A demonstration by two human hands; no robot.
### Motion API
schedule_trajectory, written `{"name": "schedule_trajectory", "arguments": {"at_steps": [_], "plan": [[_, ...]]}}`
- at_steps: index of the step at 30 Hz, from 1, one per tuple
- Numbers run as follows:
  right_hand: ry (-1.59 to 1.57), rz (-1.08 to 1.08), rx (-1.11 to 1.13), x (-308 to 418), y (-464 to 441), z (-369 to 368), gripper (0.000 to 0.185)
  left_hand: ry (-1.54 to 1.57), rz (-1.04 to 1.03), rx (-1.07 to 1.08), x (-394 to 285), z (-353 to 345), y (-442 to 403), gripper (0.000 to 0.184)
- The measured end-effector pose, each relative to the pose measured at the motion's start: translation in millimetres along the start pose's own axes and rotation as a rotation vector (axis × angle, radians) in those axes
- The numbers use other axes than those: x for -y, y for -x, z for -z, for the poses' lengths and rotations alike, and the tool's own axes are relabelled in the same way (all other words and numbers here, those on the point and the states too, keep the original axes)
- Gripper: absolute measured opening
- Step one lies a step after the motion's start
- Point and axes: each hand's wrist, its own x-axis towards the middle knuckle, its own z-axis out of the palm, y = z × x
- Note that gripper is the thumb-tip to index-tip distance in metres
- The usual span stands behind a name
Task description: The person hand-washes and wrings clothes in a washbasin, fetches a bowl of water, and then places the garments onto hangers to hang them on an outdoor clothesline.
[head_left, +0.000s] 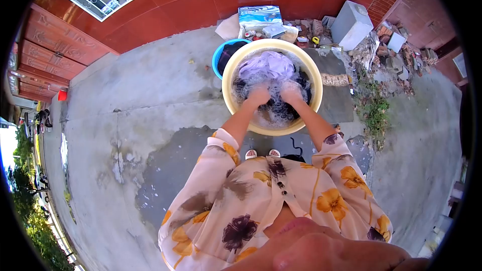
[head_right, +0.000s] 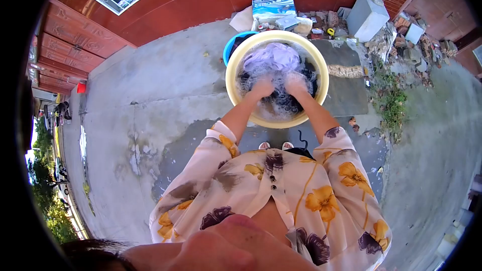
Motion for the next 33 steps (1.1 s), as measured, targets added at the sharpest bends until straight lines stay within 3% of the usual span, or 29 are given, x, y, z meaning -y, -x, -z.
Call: {"name": "schedule_trajectory", "arguments": {"at_steps": [1,3,4,5,7,8,9,11,13,15,17,19,21,23,26,33], "plan": [[0.005,0.041,-0.099,-5,0,2,0.029,0.183,0.024,-0.071,2,12,2,0.046],[-0.418,0.004,-0.277,-1,17,36,0.037,0.52,0.037,-0.336,-6,52,13,0.04],[-0.517,-0.107,-0.29,3,25,54,0.04,0.516,0.106,-0.363,-10,73,15,0.041],[-0.604,-0.137,-0.298,12,37,82,0.04,0.529,0.033,-0.471,-14,93,25,0.041],[-0.768,-0.027,-0.464,21,49,117,0.04,0.563,0.046,-0.542,-15,119,31,0.04],[-0.832,0.037,-0.432,20,52,140,0.039,0.563,0.022,-0.609,-25,138,39,0.039],[-0.867,0.114,-0.449,24,60,164,0.036,0.562,0.001,-0.674,-40,163,51,0.037],[-0.866,0.205,-0.545,51,91,211,0.033,0.681,-0.013,-0.593,-55,202,68,0.033],[-0.8,0.249,-0.621,52,99,220,0.031,0.709,-0.102,-0.633,-74,222,83,0.028],[-0.628,0.309,-0.706,55,109,222,0.027,0.358,-0.268,-0.807,-83,229,94,0.029],[-0.47,0.388,-0.673,49,111,198,0.025,0.355,-0.254,-0.715,-82,205,97,0.028],[-0.316,0.329,-0.576,36,105,150,0.027,0.241,-0.226,-0.594,-67,161,89,0.032],[-0.199,0.273,-0.436,26,95,98,0.032,-0.007,-0.064,-0.454,-61,115,87,0.04],[-0.052,0.055,-0.185,33,93,70,0.049,-0.085,0.089,-0.242,-49,78,76,0.06],[0.025,-0.033,-0.096,43,84,48,0.062,-0.209,0.196,-0.091,-38,41,63,0.075],[0.05,-0.07,-0.037,40,50,23,0.062,-0.183,0.304,0.041,-38,4,33,0.067]]}}
